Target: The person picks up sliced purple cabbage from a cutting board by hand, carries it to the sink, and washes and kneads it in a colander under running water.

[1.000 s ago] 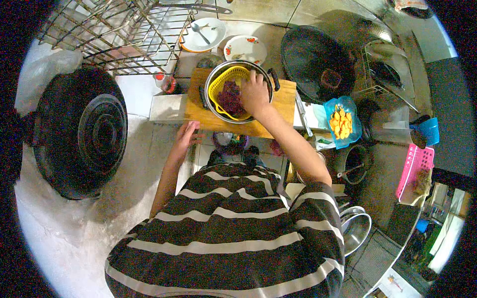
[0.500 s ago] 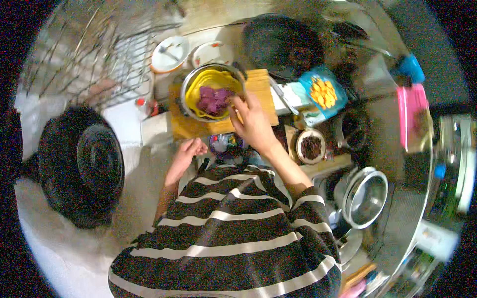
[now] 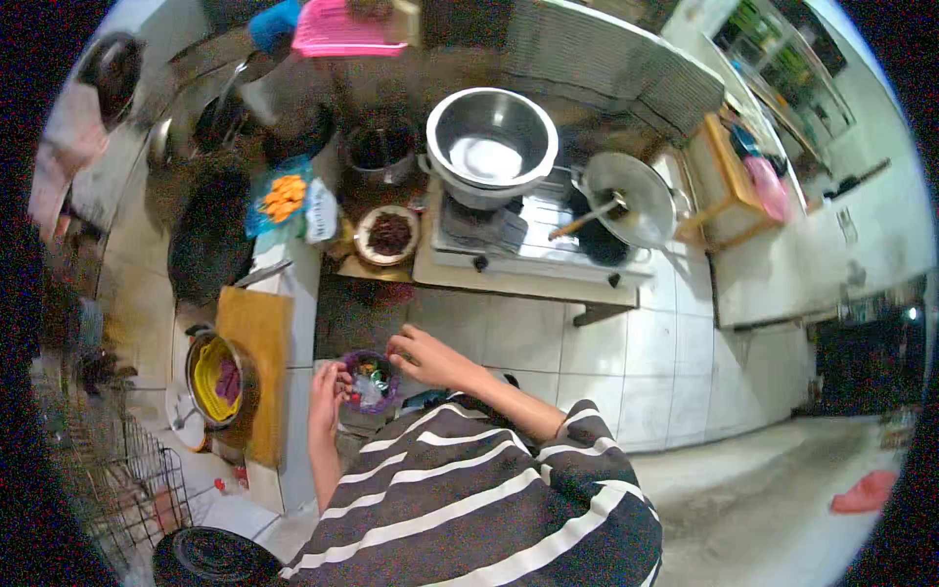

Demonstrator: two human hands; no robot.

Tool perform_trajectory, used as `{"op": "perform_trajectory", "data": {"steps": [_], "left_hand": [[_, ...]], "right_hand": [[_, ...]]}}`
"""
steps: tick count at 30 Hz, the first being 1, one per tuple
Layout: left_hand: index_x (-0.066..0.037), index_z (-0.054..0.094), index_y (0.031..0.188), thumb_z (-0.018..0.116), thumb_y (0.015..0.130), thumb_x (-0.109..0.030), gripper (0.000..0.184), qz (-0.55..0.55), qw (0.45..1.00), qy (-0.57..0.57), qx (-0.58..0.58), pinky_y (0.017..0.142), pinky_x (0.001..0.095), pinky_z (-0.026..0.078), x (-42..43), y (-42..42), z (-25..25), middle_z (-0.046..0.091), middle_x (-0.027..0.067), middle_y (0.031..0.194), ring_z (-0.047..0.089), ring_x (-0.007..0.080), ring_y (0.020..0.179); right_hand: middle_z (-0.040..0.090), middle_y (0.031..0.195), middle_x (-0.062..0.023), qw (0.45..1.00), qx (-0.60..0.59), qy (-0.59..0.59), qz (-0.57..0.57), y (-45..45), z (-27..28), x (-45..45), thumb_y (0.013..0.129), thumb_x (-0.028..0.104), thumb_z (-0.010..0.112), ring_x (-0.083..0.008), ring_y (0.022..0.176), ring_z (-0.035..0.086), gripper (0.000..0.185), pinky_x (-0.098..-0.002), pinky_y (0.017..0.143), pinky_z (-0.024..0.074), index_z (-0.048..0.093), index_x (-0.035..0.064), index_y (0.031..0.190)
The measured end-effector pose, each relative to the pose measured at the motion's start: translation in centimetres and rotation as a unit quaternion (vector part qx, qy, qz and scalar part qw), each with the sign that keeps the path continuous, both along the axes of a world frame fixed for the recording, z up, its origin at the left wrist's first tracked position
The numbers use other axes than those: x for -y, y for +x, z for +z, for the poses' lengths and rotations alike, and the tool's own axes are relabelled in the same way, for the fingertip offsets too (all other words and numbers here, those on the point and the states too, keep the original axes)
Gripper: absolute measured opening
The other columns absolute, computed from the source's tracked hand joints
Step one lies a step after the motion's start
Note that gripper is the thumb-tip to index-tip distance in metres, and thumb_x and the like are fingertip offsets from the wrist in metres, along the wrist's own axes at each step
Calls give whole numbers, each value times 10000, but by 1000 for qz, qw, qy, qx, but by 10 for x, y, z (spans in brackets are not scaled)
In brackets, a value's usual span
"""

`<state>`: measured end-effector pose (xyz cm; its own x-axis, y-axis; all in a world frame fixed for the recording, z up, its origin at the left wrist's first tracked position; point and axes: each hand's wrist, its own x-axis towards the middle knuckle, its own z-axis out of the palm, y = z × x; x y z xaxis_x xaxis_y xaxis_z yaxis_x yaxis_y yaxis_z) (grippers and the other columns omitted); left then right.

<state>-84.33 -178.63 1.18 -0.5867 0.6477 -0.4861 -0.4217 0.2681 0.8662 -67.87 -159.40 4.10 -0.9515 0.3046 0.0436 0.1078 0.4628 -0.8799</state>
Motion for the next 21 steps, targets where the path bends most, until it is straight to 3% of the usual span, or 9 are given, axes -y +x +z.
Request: {"op": "perform_trajectory", "data": {"steps": [7, 12, 14, 16, 20, 21], "left_hand": [[-80, 559, 923, 439, 993, -339, 294, -28, 998, 0, 53, 534, 220, 394, -66, 100, -6, 549, 14, 764, 518, 87, 623], [-109, 521, 864, 440, 998, -322, 264, 58, 995, 55, 66, 491, 212, 339, -97, 172, -6, 481, -12, 711, 444, 73, 574], [-119, 501, 845, 455, 994, -306, 243, 76, 991, 74, 80, 455, 203, 297, -99, 187, 9, 446, -21, 691, 401, 61, 540], [-138, 473, 836, 487, 979, -275, 200, 107, 991, 58, 47, 400, 201, 186, -93, 194, 23, 345, -54, 638, 283, 32, 459], [-146, 487, 857, 500, 975, -269, 171, 198, 979, 41, 3, 390, 199, 162, -57, 178, 42, 307, -74, 612, 257, 17, 446], [-145, 495, 869, 508, 972, -268, 161, 220, 974, 61, -4, 390, 195, 164, -45, 173, 45, 315, -77, 615, 257, 12, 447]], "right_hand": [[496, 975, -150, 996, 28, -45, -74, 150, 1, -34, 946, 204, 499, -321, 886, 548, 191, -414, 778, 454, 548, 47, 1042], [502, 964, -137, 996, 47, -53, -56, 235, -6, -56, 942, 193, 500, -309, 869, 554, 172, -403, 759, 461, 555, 57, 1032], [502, 961, -133, 995, 61, -66, -45, 249, -6, -64, 936, 189, 505, -310, 867, 552, 166, -397, 753, 461, 561, 58, 1022], [523, 933, -133, 998, 36, -39, -38, 246, -8, -68, 929, 180, 513, -310, 841, 557, 161, -396, 746, 460, 570, 51, 1005], [569, 882, -136, 999, -32, -34, -28, 198, 7, -70, 916, 164, 526, -297, 796, 574, 148, -385, 702, 462, 582, 38, 972], [610, 846, -144, 997, -35, -59, -43, 180, 16, -66, 912, 159, 537, -269, 724, 597, 157, -366, 643, 466, 583, 24, 978]]}}
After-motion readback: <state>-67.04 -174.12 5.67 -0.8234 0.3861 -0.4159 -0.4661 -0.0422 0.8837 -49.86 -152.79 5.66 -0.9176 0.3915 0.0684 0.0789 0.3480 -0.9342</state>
